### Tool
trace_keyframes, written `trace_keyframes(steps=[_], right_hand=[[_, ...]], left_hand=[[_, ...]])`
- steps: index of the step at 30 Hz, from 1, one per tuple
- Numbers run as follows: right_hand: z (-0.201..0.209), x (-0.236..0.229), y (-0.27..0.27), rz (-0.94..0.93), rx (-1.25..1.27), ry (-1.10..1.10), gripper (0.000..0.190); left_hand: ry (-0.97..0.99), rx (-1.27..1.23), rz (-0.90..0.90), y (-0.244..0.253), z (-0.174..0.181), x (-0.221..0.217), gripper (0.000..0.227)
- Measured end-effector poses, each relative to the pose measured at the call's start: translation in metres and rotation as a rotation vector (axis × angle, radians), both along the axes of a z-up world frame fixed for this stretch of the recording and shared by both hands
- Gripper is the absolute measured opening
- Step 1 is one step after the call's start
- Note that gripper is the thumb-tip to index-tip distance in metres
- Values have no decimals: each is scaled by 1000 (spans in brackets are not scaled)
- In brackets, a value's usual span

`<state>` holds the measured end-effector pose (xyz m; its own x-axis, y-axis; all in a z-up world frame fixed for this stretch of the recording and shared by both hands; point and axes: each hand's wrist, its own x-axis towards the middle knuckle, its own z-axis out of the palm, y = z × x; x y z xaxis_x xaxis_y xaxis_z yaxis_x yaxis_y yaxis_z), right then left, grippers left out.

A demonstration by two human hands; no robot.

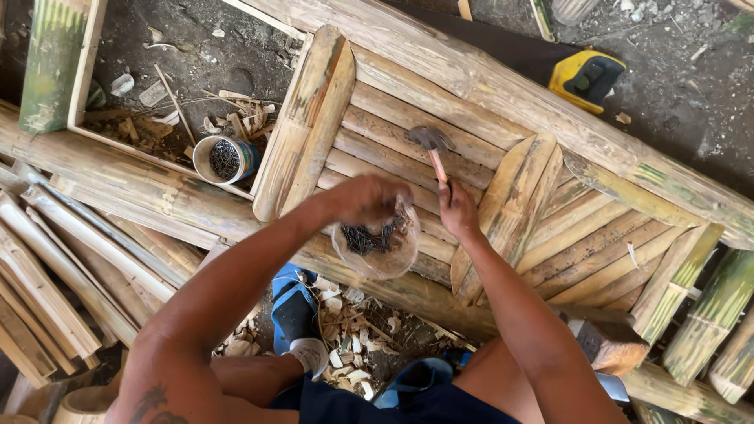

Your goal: The person splits bamboo strips using a machete, fits them into a frame, and secures them with nails and a hammer. The person repeatedly measures, cuts, and hammers the bamboo pieces to assemble a slatted panel.

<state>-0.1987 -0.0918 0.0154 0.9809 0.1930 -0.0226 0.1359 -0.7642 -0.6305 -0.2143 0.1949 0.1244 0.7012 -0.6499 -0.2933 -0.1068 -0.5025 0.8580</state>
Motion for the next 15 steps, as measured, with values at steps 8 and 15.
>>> trace_keyframes(steps=[8,15], right_hand=[[9,-2,10,-57,-62,48,21],[1,3,12,10,-89,-46,16]], left_hand=[[-656,-181,709,50,-77,150,23],[-645,-434,740,40,-76,179,31]])
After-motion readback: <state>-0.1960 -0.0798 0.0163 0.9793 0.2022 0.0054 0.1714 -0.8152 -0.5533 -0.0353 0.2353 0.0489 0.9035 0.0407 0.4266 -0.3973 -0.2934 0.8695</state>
